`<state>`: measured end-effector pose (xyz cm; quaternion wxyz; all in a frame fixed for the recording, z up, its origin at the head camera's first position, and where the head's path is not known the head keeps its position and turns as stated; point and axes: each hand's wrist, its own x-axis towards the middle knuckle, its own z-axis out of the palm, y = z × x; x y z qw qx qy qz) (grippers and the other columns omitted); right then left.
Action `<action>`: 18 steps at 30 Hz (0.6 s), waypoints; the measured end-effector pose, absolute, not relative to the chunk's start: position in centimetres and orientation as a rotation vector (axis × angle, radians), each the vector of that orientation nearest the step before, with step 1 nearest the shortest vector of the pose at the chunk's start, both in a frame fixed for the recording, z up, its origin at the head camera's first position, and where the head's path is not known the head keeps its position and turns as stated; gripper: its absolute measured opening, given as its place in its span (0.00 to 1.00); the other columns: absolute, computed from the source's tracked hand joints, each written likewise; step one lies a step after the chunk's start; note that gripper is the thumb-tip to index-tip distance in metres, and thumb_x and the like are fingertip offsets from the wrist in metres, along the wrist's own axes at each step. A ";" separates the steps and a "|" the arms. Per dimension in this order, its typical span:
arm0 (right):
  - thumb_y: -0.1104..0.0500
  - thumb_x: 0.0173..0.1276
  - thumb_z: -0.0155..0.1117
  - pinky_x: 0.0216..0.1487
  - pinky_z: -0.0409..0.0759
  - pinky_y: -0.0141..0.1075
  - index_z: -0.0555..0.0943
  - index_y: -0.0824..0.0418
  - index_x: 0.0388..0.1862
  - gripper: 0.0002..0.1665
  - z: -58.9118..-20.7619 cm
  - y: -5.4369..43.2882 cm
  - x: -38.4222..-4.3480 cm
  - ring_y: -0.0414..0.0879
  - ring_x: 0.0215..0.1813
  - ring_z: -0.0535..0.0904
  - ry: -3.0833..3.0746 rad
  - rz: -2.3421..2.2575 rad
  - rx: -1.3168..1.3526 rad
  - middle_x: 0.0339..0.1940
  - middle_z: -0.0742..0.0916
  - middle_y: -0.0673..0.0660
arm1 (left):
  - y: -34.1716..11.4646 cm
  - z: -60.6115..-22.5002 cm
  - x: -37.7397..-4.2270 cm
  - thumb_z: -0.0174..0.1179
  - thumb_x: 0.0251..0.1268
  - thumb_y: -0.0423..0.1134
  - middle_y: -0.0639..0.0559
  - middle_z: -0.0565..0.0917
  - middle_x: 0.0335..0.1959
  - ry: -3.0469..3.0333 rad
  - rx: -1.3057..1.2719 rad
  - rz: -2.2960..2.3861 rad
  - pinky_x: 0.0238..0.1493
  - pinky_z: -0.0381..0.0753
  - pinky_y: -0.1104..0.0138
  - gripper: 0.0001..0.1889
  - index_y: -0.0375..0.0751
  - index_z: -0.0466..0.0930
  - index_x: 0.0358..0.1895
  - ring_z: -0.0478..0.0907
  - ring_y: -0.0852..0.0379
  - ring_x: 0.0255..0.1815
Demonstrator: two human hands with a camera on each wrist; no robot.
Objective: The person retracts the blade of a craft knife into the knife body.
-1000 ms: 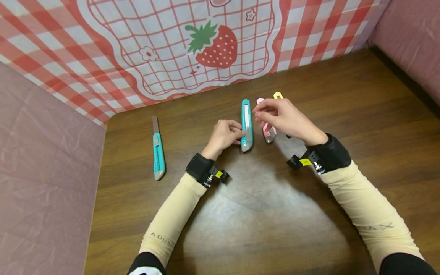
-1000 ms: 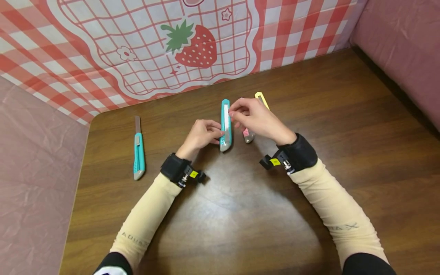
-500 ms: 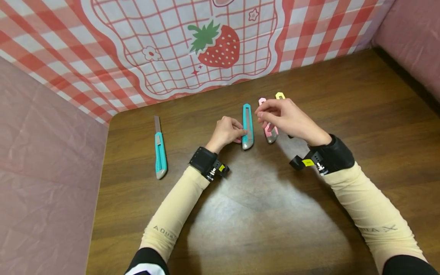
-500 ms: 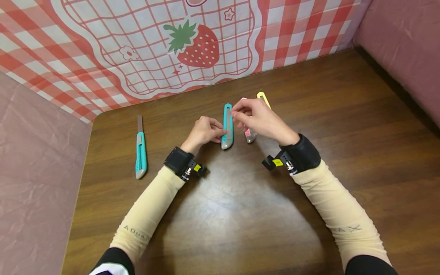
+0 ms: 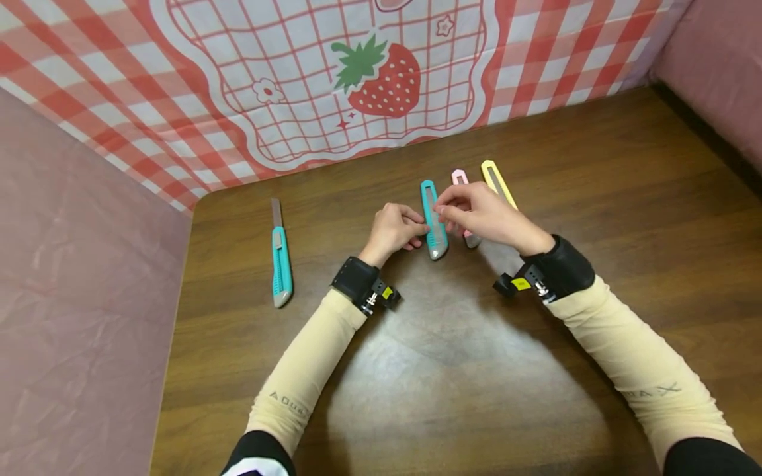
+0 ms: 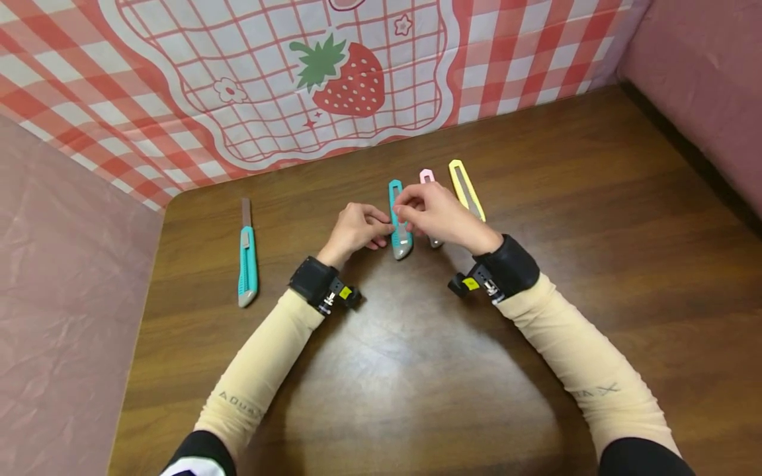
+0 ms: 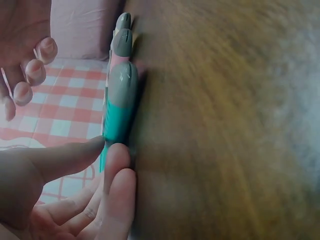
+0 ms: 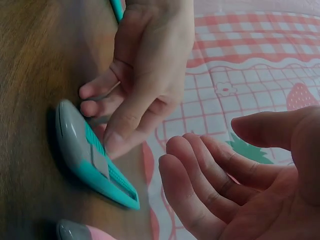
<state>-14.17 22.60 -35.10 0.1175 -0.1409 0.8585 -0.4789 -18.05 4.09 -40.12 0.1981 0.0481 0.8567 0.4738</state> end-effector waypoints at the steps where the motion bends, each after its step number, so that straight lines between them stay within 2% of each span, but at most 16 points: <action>1: 0.63 0.75 0.54 0.26 0.82 0.34 0.80 0.69 0.48 0.12 -35.2 22.5 -14.2 0.50 0.29 0.82 2.508 -1.399 -0.415 0.36 0.86 0.66 | 4.1 -40.2 -18.0 0.70 0.59 0.35 0.38 0.90 0.31 2.398 0.141 1.334 0.19 0.86 0.69 0.10 0.33 0.85 0.41 0.80 0.62 0.15; 4: 0.62 0.75 0.54 0.27 0.82 0.34 0.80 0.69 0.48 0.13 -35.2 22.5 -14.1 0.50 0.30 0.82 2.514 -1.372 -0.448 0.36 0.86 0.65 | 4.2 -40.3 -18.0 0.70 0.59 0.35 0.38 0.90 0.32 2.414 0.169 1.336 0.19 0.86 0.70 0.12 0.33 0.84 0.43 0.81 0.61 0.16; 10: 0.61 0.75 0.54 0.28 0.81 0.33 0.80 0.69 0.48 0.13 -35.0 22.4 -14.0 0.46 0.29 0.82 2.529 -1.349 -0.498 0.36 0.87 0.64 | 4.1 -40.3 -18.0 0.68 0.60 0.33 0.37 0.89 0.32 2.416 0.175 1.350 0.18 0.85 0.70 0.15 0.34 0.80 0.49 0.79 0.62 0.15; 18: 0.61 0.76 0.54 0.31 0.84 0.37 0.80 0.68 0.49 0.13 -35.0 22.4 -13.7 0.51 0.30 0.82 2.529 -1.355 -0.489 0.36 0.86 0.64 | 3.9 -40.5 -18.0 0.66 0.62 0.31 0.38 0.89 0.31 2.403 0.160 1.382 0.17 0.84 0.71 0.13 0.36 0.81 0.50 0.78 0.63 0.14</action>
